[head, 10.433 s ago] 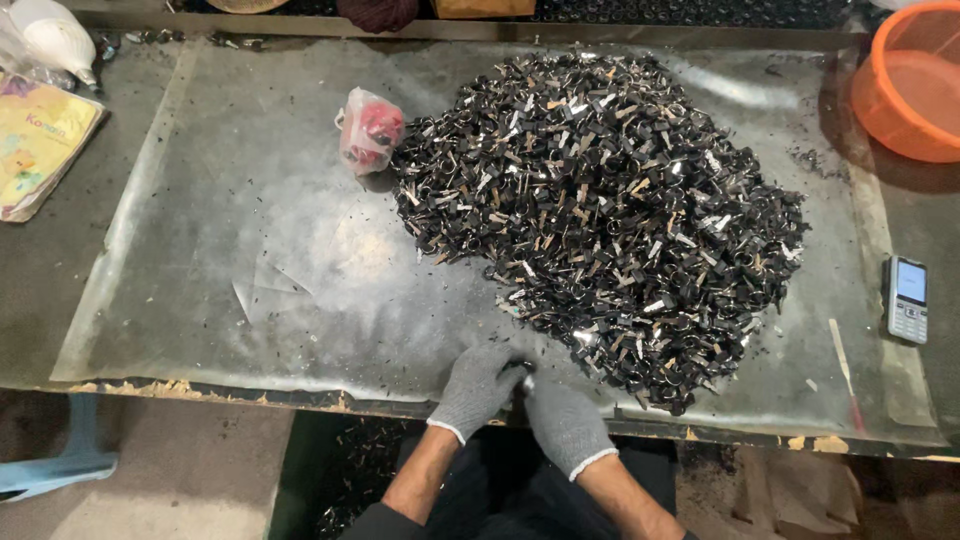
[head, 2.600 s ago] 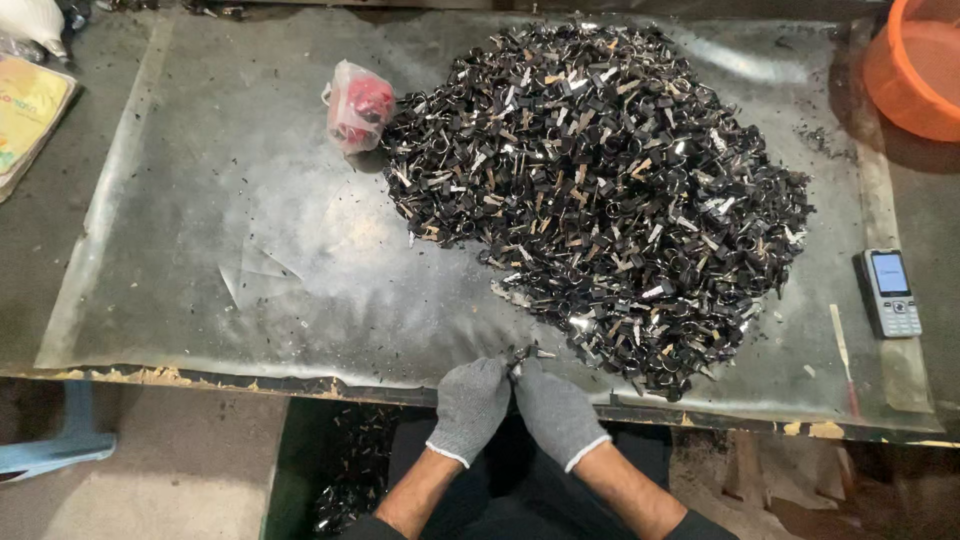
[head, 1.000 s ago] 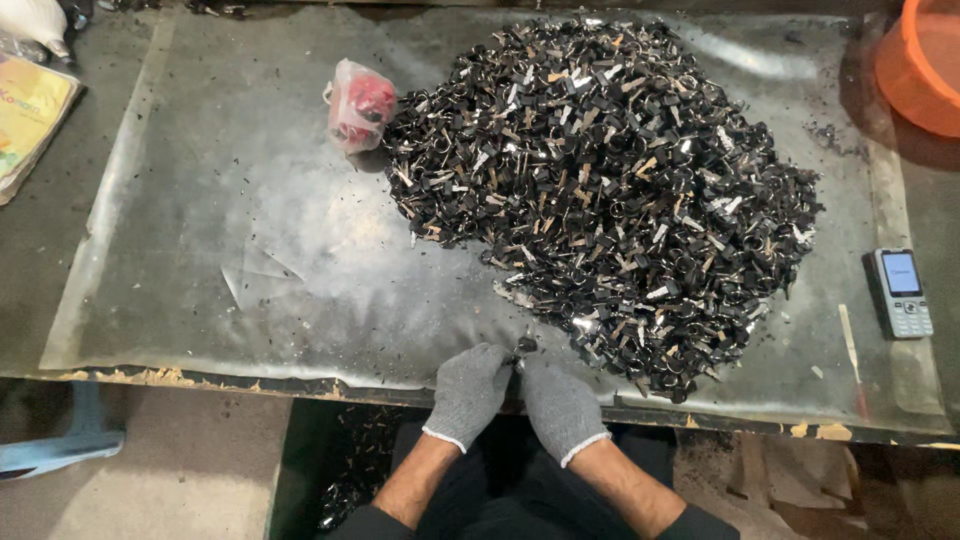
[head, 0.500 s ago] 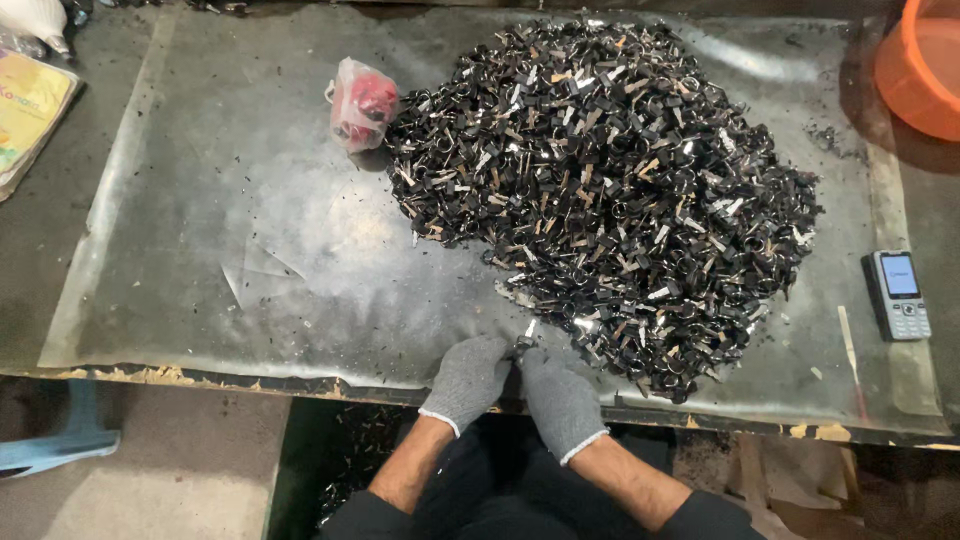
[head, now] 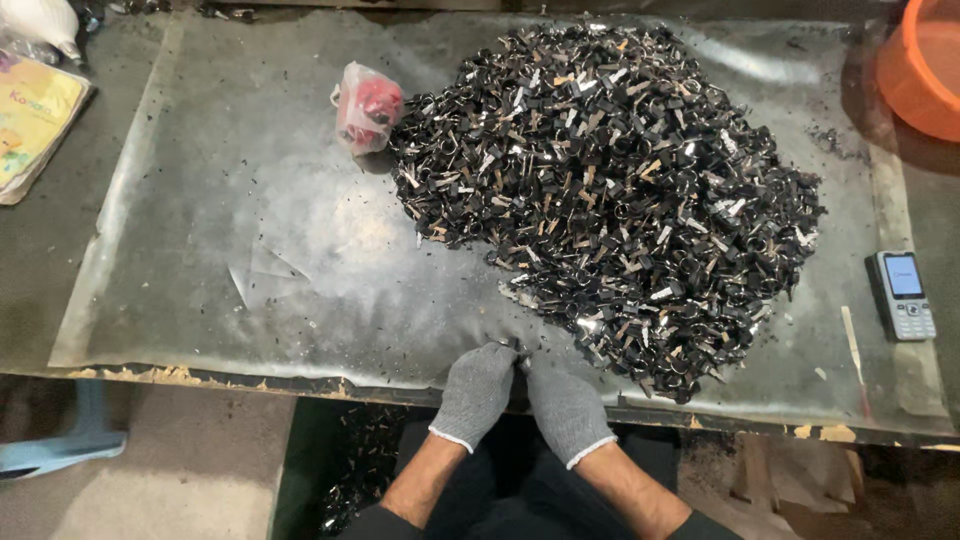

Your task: The person, wearing gray gloves, sits at a workbench in front of a large pile of small black metal parts and repeatedly picks individual pieces from the pile, handles them, and places selected pieces onto the table to the left, gradually forming a small separate group while the main pile remains on the bench.

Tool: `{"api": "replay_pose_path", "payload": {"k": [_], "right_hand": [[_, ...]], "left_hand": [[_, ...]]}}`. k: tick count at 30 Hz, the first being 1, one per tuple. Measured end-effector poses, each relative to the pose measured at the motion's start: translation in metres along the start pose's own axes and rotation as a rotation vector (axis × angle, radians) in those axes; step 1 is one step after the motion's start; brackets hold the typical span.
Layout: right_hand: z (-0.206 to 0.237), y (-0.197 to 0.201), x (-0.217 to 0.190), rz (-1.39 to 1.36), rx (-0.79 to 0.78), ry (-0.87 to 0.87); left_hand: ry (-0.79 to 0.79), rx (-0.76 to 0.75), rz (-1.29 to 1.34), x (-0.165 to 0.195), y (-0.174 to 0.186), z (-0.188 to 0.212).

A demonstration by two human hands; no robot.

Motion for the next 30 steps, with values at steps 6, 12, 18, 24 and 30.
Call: {"api": "replay_pose_path", "payload": {"k": [6, 12, 18, 24, 30], "right_hand": [[-0.001, 0.027, 0.000, -0.128, 0.128, 0.081], [0.000, 0.033, -0.008, -0.009, 0.050, -0.027], [0.016, 0.065, -0.021, 0.044, 0.403, 0.183], [-0.001, 0.018, -0.005, -0.213, -0.115, -0.044], [-0.004, 0.042, -0.001, -0.290, 0.214, 0.171]], "left_hand": [[-0.015, 0.024, 0.061, 0.002, 0.007, 0.000], [0.065, -0.090, -0.014, -0.006, -0.006, 0.002], [0.150, 0.062, 0.170, -0.013, 0.004, 0.007], [-0.019, 0.104, 0.043, 0.002, -0.001, 0.013], [0.031, 0.200, -0.011, -0.003, 0.008, 0.018]]}}
Point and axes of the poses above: each hand's wrist, its own z-axis away from the middle knuckle, its own y-axis out of the back of the hand, x = y × z, the point moved 8 cm from there along -z, towards the middle knuckle, and after that the axes turned 6 degrees about z, right-handed, at the moved point
